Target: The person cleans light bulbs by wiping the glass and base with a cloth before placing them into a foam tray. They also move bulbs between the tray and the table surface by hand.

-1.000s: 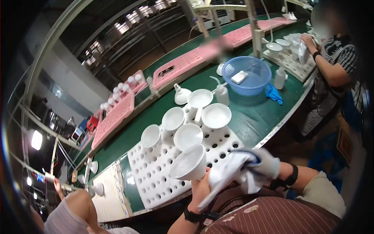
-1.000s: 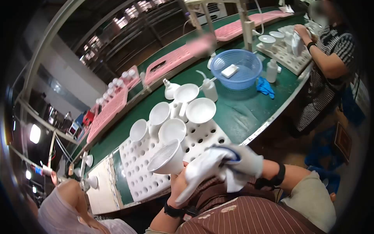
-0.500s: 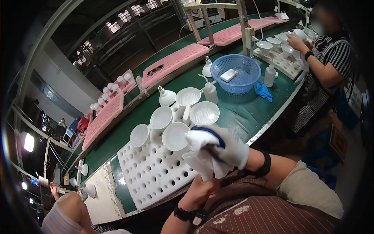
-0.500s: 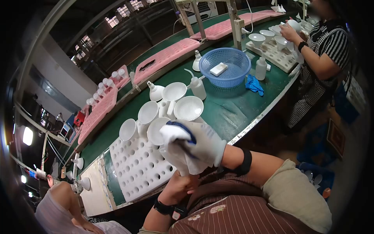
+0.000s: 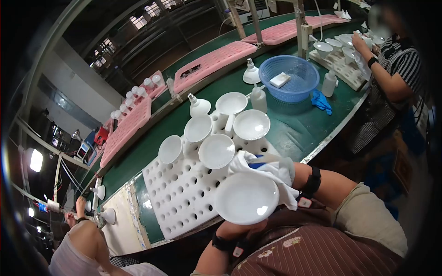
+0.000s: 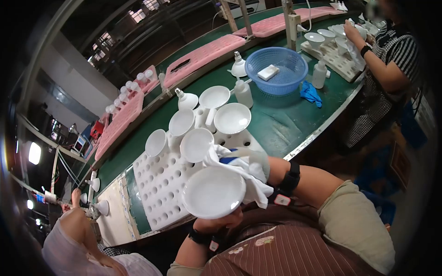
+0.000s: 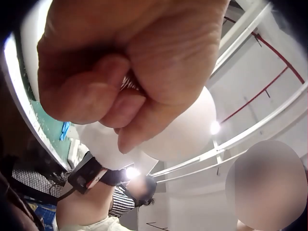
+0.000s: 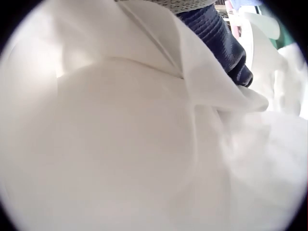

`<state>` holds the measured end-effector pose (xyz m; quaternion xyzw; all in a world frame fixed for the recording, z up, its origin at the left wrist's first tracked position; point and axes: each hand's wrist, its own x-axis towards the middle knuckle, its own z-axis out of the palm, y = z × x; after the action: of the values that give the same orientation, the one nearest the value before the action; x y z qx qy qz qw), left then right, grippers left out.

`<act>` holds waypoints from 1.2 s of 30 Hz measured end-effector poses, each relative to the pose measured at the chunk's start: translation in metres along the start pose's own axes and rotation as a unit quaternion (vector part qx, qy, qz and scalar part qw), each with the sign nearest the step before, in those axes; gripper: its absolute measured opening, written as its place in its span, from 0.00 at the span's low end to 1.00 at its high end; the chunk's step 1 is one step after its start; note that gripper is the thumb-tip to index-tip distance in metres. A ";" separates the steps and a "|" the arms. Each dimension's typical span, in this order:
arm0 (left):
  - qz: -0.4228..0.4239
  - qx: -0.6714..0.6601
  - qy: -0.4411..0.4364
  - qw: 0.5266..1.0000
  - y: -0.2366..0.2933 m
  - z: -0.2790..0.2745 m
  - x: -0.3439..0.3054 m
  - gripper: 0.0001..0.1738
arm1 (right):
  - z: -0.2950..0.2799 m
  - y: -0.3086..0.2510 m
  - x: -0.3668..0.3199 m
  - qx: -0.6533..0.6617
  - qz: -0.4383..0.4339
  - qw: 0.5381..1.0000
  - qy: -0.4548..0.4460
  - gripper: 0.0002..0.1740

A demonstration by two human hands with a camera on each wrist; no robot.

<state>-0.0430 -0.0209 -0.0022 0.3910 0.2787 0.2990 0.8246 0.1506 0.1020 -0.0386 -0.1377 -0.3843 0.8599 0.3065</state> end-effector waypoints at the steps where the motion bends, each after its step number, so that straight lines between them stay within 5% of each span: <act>1: -0.010 -0.118 -0.044 0.992 0.000 -0.001 0.006 0.16 | -0.003 0.004 -0.008 0.017 0.007 1.000 0.005 0.16; 5: 0.087 -0.303 -0.156 0.936 -0.014 -0.024 0.012 0.13 | -0.002 0.010 -0.024 0.082 0.036 0.996 0.020 0.15; 6: 0.089 -0.308 -0.182 0.930 -0.015 -0.026 0.011 0.14 | 0.000 0.004 -0.025 -0.091 0.021 0.995 0.016 0.15; 7: 0.092 -0.314 -0.210 0.922 -0.015 -0.028 0.012 0.15 | 0.001 -0.002 -0.027 -0.262 0.006 0.965 0.018 0.17; 8: 0.091 -0.314 -0.207 0.922 -0.014 -0.028 0.013 0.15 | -0.009 0.001 -0.029 -0.463 -0.043 0.885 -0.022 0.19; 12: 0.105 -0.340 -0.225 0.907 -0.015 -0.029 0.015 0.14 | -0.021 0.011 -0.024 -0.566 -0.174 0.806 0.004 0.20; 14: 0.106 -0.346 -0.226 0.904 -0.017 -0.030 0.015 0.14 | -0.014 0.002 -0.019 -0.701 -0.289 0.652 -0.002 0.17; 17: 0.097 -0.357 -0.211 0.905 -0.017 -0.030 0.014 0.12 | 0.003 -0.009 -0.033 -0.546 -0.219 0.808 0.026 0.20; 19: 0.095 -0.358 -0.196 0.908 -0.016 -0.030 0.014 0.11 | 0.002 -0.017 -0.030 -0.633 -0.326 0.701 0.037 0.21; 20: 0.095 -0.358 -0.196 0.908 -0.016 -0.031 0.014 0.11 | 0.005 -0.017 -0.031 -0.633 -0.326 0.701 0.037 0.21; 22: 0.070 -0.350 -0.155 0.921 -0.016 -0.034 0.012 0.11 | 0.025 -0.027 -0.036 -0.280 -0.120 0.945 0.122 0.22; 23: 0.069 -0.352 -0.158 0.920 -0.016 -0.034 0.012 0.11 | 0.039 -0.034 -0.035 -0.033 -0.041 0.977 0.207 0.23; 24: 0.034 -0.347 -0.122 0.929 -0.016 -0.033 0.012 0.09 | 0.055 -0.044 -0.038 -0.131 -0.097 0.968 0.192 0.27; 25: -0.001 -0.340 -0.086 0.937 -0.016 -0.032 0.012 0.08 | 0.057 -0.044 -0.036 -0.363 -0.195 0.896 0.166 0.32; 26: -0.033 -0.293 -0.067 0.953 -0.018 -0.030 0.012 0.09 | 0.061 -0.044 -0.034 -0.571 -0.278 0.763 0.127 0.37; 27: -0.072 -0.282 -0.076 0.954 -0.024 -0.029 0.013 0.09 | 0.073 -0.046 -0.028 -0.716 -0.260 0.639 0.107 0.41; 28: -0.112 -0.270 -0.084 0.953 -0.030 -0.029 0.015 0.10 | 0.068 -0.030 -0.015 -0.638 -0.283 0.711 0.087 0.42; 29: -0.138 -0.279 -0.094 0.946 -0.031 -0.034 0.017 0.09 | 0.065 -0.027 -0.016 -0.638 -0.223 0.731 0.094 0.41; 31: -0.139 -0.256 -0.065 0.954 -0.024 -0.030 0.015 0.08 | 0.066 -0.030 -0.014 -0.635 -0.162 0.749 0.097 0.40; 34: -0.104 -0.152 0.073 0.980 -0.033 -0.024 0.017 0.20 | 0.061 -0.025 -0.011 -0.567 -0.274 0.767 0.124 0.35; 36: -0.098 -0.029 0.060 0.993 -0.011 -0.026 0.007 0.20 | 0.055 -0.026 -0.006 -0.337 -0.263 0.874 0.231 0.30</act>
<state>-0.0530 -0.0090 -0.0265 0.3193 0.3563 0.2475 0.8425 0.1405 0.0798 0.0180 -0.3210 -0.5912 0.5097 0.5364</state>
